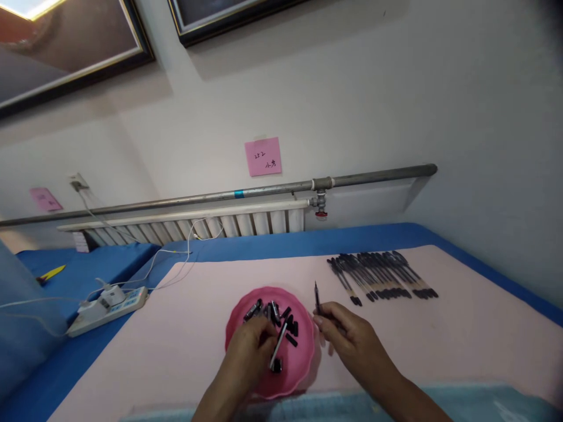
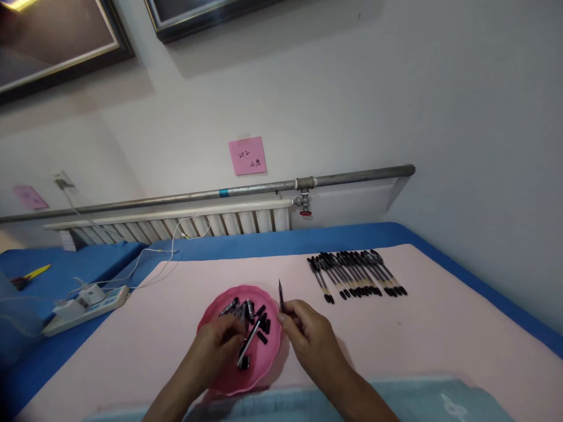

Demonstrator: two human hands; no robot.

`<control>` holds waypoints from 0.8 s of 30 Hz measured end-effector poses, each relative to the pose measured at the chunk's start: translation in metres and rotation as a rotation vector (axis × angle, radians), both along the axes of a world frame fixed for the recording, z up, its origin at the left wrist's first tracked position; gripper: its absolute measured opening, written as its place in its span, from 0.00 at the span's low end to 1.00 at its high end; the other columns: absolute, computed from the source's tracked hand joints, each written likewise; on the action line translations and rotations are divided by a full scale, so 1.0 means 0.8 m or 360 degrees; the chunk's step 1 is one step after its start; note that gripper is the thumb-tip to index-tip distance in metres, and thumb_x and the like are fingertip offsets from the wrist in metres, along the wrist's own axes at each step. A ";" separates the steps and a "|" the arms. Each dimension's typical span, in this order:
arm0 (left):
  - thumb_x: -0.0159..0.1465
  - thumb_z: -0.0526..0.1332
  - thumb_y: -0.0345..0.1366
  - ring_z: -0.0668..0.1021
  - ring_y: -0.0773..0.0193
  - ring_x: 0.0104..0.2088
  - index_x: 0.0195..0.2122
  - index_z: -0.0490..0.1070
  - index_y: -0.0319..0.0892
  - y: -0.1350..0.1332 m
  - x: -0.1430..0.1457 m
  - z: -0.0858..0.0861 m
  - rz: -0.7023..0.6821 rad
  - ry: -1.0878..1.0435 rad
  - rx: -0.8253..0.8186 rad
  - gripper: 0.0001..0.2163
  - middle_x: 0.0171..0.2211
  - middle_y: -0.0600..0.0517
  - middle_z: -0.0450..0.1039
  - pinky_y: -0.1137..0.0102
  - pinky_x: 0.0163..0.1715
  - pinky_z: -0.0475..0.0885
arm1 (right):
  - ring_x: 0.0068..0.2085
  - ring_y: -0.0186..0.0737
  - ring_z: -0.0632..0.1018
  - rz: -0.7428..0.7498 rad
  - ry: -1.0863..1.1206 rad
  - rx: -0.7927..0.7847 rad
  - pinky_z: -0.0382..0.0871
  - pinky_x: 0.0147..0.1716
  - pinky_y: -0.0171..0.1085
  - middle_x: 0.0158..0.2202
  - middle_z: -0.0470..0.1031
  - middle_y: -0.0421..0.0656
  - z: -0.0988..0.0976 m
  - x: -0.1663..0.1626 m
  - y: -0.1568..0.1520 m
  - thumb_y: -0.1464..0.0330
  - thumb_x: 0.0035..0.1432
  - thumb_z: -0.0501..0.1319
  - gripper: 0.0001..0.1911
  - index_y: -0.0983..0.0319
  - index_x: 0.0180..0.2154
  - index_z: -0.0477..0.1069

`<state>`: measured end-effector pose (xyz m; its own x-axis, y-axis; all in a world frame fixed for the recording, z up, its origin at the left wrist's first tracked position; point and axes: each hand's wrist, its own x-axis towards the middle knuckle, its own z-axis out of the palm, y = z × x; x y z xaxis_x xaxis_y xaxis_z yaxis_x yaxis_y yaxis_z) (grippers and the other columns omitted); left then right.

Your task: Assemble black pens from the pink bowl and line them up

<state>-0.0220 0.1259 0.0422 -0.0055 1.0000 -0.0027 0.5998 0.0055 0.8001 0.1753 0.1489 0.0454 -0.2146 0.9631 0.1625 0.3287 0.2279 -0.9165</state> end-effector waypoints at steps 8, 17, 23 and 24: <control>0.45 0.57 0.25 0.73 0.57 0.30 0.20 0.72 0.42 0.000 -0.001 -0.012 -0.0225 0.0575 0.0013 0.07 0.28 0.45 0.73 0.68 0.29 0.60 | 0.24 0.35 0.69 0.0027 0.0019 0.0000 0.65 0.23 0.33 0.22 0.66 0.37 -0.002 0.001 0.001 0.62 0.56 0.54 0.09 0.59 0.27 0.65; 0.46 0.58 0.28 0.75 0.44 0.37 0.27 0.77 0.37 -0.001 0.013 -0.018 -0.0255 0.0820 0.0024 0.10 0.33 0.35 0.75 0.60 0.38 0.63 | 0.24 0.34 0.69 0.0047 0.0031 -0.0021 0.64 0.22 0.32 0.22 0.66 0.37 -0.002 0.000 0.001 0.62 0.56 0.54 0.09 0.59 0.27 0.65; 0.44 0.58 0.26 0.73 0.44 0.42 0.30 0.77 0.39 0.001 0.018 -0.027 -0.0192 0.0815 -0.0080 0.13 0.38 0.37 0.75 0.59 0.44 0.61 | 0.23 0.34 0.68 0.0028 0.0045 -0.0033 0.64 0.21 0.32 0.21 0.66 0.36 -0.001 -0.001 -0.001 0.63 0.56 0.54 0.09 0.59 0.27 0.65; 0.43 0.58 0.26 0.72 0.44 0.43 0.29 0.77 0.39 0.001 0.018 -0.027 -0.0186 0.0773 -0.0090 0.12 0.38 0.38 0.75 0.58 0.44 0.61 | 0.23 0.34 0.69 0.0030 0.0041 -0.0040 0.64 0.22 0.32 0.22 0.66 0.36 -0.001 -0.001 0.000 0.63 0.56 0.54 0.09 0.59 0.27 0.65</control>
<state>-0.0079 0.1269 0.0203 0.0923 0.9924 -0.0816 0.9022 -0.0487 0.4285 0.1748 0.1485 0.0447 -0.2288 0.9628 0.1440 0.3007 0.2106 -0.9302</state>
